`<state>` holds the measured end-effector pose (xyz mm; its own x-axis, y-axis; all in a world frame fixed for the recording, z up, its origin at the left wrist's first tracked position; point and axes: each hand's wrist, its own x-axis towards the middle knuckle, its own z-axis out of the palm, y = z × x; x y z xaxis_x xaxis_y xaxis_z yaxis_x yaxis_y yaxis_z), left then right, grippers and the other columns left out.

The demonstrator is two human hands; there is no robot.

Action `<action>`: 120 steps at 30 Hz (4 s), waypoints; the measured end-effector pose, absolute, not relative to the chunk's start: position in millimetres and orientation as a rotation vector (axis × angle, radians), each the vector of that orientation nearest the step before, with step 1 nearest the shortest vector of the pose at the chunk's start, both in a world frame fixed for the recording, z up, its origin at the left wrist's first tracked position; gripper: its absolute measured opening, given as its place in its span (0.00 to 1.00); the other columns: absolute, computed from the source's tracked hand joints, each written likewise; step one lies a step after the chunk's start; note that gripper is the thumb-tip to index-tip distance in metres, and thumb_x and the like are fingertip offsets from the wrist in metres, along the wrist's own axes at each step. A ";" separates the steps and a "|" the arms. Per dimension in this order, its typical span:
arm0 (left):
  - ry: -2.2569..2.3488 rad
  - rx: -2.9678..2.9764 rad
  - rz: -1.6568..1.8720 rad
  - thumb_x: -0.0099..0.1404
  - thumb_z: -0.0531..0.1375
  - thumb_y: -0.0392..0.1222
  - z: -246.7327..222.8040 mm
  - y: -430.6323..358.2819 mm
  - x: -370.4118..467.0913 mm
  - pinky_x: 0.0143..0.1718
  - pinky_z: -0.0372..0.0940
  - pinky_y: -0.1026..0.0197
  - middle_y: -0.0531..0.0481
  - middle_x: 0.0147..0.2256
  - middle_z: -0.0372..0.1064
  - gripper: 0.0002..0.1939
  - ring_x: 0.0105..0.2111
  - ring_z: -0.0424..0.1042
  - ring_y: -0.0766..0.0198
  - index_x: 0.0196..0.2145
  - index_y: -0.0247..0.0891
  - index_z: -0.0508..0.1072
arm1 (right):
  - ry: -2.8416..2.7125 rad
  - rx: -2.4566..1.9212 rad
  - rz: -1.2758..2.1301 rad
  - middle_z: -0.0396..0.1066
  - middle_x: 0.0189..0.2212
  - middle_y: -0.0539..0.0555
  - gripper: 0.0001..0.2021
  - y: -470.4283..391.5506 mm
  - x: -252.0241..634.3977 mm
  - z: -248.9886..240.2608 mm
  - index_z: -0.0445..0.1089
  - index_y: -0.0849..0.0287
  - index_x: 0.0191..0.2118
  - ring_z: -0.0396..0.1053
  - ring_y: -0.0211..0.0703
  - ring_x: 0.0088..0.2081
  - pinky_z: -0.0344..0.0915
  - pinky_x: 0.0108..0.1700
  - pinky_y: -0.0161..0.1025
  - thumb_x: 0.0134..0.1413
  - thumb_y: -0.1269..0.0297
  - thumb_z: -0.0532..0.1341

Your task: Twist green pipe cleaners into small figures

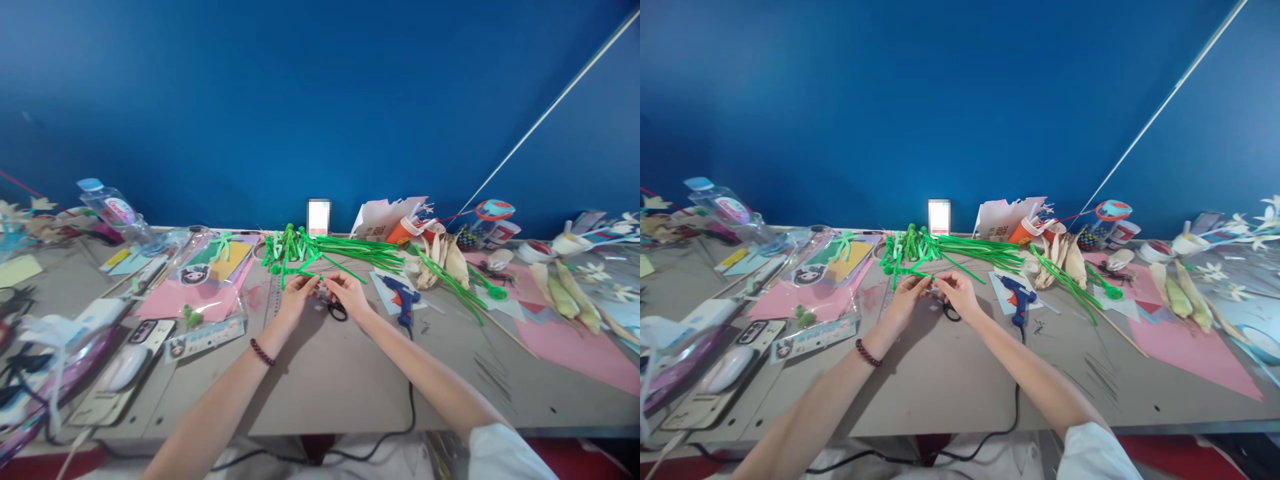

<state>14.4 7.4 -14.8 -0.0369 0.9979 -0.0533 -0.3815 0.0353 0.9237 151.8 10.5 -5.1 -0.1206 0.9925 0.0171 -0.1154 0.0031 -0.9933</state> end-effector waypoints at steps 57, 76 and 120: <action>1.099 1.003 1.298 0.46 0.67 0.49 -12.3 4.4 15.4 0.28 0.63 0.63 0.53 0.18 0.67 0.14 0.21 0.66 0.67 0.18 0.36 0.71 | -1.666 -1.048 0.653 0.74 0.30 0.54 0.10 4.7 160.5 -34.7 0.74 0.58 0.34 0.69 0.39 0.26 0.65 0.28 0.35 0.56 0.64 0.55; 1.250 1.524 1.210 0.57 0.59 0.49 -13.8 4.8 6.5 0.29 0.60 0.64 0.51 0.21 0.68 0.14 0.24 0.67 0.64 0.23 0.35 0.71 | -1.680 -1.064 0.823 0.71 0.26 0.54 0.09 6.5 159.6 -36.5 0.72 0.58 0.29 0.67 0.39 0.25 0.63 0.26 0.34 0.53 0.63 0.56; 0.937 1.204 1.209 0.52 0.64 0.50 1.3 -1.1 11.2 0.22 0.51 0.65 0.55 0.16 0.56 0.18 0.18 0.55 0.71 0.16 0.37 0.65 | -1.076 -0.928 1.253 0.68 0.34 0.51 0.23 4.9 155.2 -18.7 0.61 0.55 0.44 0.65 0.34 0.25 0.63 0.20 0.30 0.42 0.54 0.66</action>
<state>11.2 -1.1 1.3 0.1559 0.9847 0.0779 -0.1710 -0.0508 0.9840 155.2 4.9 -18.7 -0.0017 0.9937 0.1116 -0.2602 0.1073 -0.9596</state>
